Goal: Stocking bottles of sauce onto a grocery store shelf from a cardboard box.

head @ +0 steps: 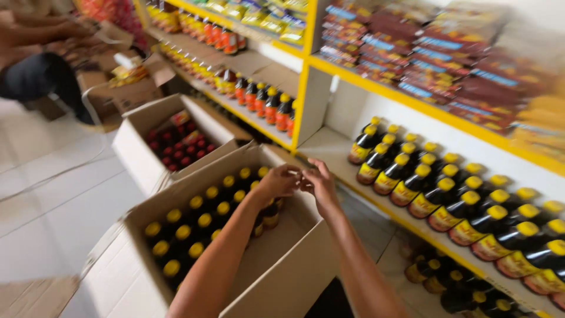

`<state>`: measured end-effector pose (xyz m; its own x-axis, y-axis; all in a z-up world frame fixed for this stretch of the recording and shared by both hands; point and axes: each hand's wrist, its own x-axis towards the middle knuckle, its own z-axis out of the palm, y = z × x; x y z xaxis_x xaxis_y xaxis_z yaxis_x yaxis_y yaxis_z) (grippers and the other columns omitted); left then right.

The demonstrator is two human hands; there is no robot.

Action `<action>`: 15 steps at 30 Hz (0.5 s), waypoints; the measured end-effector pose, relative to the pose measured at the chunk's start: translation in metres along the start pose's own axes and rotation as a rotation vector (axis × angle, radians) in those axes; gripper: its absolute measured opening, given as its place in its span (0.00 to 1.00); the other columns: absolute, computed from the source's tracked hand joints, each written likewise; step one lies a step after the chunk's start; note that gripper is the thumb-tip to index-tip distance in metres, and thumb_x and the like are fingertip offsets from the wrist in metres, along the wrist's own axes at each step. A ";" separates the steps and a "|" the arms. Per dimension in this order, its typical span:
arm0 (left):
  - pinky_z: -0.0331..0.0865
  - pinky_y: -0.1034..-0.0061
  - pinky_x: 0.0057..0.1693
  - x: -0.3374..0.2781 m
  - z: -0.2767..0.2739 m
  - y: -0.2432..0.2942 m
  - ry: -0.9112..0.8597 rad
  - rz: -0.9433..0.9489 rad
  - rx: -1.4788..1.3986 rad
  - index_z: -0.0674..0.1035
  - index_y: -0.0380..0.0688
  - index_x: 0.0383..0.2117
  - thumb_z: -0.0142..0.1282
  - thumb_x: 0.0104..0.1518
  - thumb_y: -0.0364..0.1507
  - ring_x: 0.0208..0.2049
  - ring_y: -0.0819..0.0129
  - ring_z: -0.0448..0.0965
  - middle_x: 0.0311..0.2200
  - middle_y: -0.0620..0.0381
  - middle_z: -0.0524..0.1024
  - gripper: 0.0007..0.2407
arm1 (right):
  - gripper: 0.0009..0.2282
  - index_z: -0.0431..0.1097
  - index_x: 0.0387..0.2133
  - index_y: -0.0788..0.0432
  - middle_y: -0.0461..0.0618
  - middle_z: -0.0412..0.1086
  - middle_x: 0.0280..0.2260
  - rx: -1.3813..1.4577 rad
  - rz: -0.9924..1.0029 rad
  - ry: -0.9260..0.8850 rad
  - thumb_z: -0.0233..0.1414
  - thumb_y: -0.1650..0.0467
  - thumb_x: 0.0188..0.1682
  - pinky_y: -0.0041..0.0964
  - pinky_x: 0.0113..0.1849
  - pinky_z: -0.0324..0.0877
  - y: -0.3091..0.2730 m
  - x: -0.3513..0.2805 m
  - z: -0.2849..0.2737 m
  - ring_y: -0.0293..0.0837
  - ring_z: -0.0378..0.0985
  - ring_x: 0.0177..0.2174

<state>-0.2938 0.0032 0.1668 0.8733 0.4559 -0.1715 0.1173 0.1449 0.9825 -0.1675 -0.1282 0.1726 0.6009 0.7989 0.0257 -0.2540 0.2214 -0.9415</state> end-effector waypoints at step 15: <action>0.76 0.75 0.42 -0.178 -0.166 -0.091 0.317 -0.064 0.606 0.84 0.37 0.40 0.46 0.52 0.19 0.34 0.68 0.84 0.33 0.53 0.85 0.14 | 0.12 0.71 0.36 0.64 0.49 0.73 0.27 -0.559 0.202 -0.815 0.57 0.65 0.52 0.36 0.30 0.74 0.113 -0.098 0.169 0.39 0.77 0.27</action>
<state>-0.5386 0.0541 0.0955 0.6865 0.7109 -0.1529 0.4882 -0.2948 0.8214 -0.3833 -0.0874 0.1202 -0.1689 0.9775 -0.1266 0.2233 -0.0871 -0.9708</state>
